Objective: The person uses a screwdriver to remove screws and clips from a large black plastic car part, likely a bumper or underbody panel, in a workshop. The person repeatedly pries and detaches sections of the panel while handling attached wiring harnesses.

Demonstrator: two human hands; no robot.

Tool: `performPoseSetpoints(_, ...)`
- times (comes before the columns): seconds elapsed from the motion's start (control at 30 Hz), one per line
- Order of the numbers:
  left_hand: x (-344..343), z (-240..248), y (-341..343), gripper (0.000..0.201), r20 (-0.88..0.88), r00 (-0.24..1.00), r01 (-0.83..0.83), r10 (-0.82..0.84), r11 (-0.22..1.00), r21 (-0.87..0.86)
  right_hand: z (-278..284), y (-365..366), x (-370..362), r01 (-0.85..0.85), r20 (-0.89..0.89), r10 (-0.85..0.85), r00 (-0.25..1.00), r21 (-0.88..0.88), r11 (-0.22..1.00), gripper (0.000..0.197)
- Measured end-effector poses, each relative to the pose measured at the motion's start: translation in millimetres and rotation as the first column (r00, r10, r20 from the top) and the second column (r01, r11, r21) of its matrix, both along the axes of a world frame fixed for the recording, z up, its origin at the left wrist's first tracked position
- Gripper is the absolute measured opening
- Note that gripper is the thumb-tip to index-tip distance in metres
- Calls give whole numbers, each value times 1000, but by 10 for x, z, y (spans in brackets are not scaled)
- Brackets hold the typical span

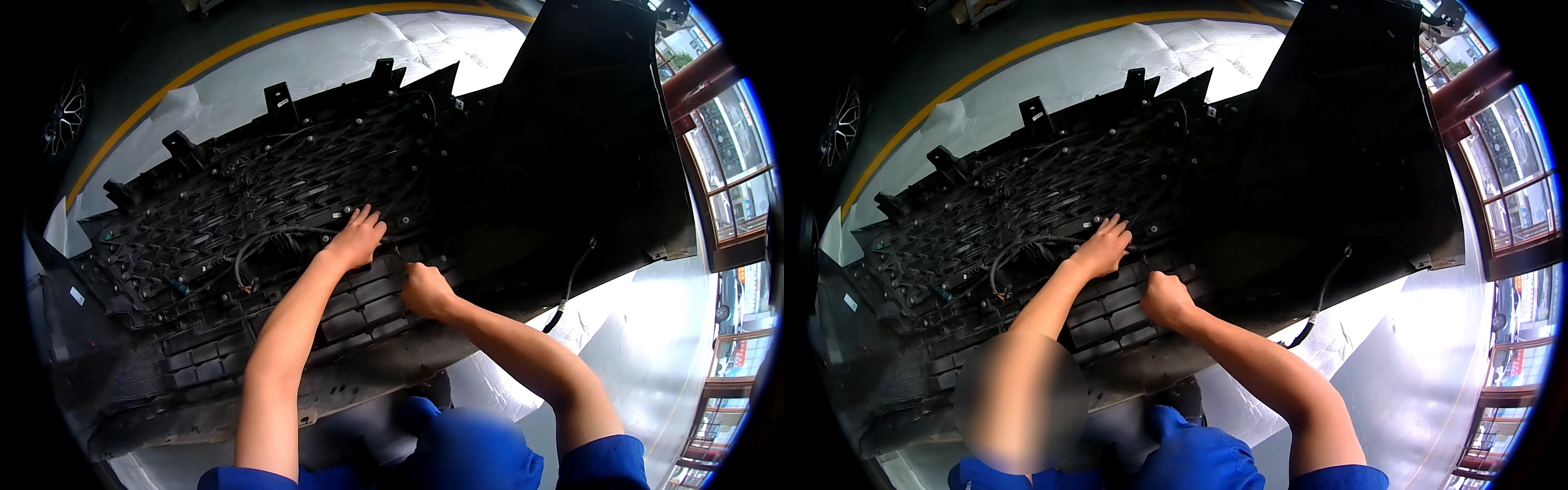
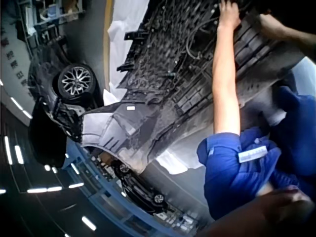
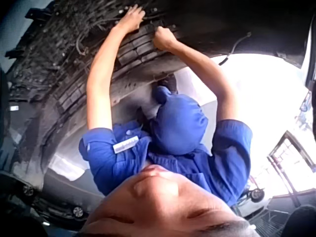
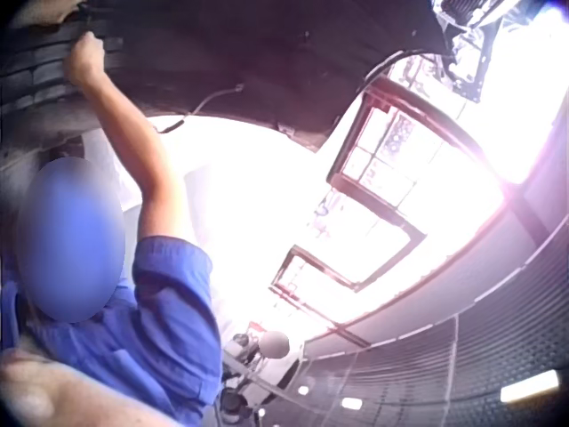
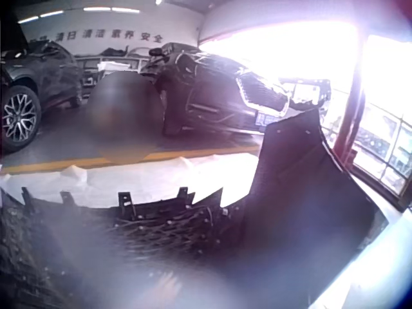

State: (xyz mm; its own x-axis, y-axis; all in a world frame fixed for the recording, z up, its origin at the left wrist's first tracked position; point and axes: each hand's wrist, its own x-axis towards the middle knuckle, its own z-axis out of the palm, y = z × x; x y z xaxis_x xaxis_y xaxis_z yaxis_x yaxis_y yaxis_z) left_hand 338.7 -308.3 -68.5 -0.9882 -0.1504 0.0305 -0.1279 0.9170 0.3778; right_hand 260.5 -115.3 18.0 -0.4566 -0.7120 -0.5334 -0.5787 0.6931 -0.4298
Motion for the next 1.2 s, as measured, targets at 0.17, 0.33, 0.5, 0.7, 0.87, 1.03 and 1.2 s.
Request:
performPoseSetpoints(0.17, 18, 43, -10, 30, 40, 999, -22, 21, 999, 26, 193, -117, -141, -17, 82, 16, 997, 14, 1000, 28)
performPoseSetpoints(0.33, -64, 167, 47, 30, 31, 999, -16, 14, 998, 67, 276, -655, -884, -334, 261, 257, 930, 315, 888, 20)
performPoseSetpoints(0.5, 69, 128, 3, 29, 78, 996, -54, 48, 996, 67, 527, -464, -954, -447, 131, 429, 894, 192, 873, 37)
performPoseSetpoints(0.7, 29, 132, -6, 27, 60, 998, 1, -5, 998, 61, 153, -50, -1294, -733, -255, 768, 588, 232, 639, 58)
performPoseSetpoints(0.87, 9, 186, -13, 28, 55, 998, 16, -21, 996, 91, 43, 57, -1511, -835, -426, 828, 365, 244, 494, 61)
performPoseSetpoints(1.03, 4, 36, -1, 28, -10, 999, -30, 31, 997, 65, 115, -96, -1376, -781, -508, 779, 367, 286, 555, 57)
performPoseSetpoints(1.2, -19, 38, 5, 30, -22, 999, -41, 43, 997, 64, 132, -308, -1378, -672, -107, 698, 708, 200, 713, 42)
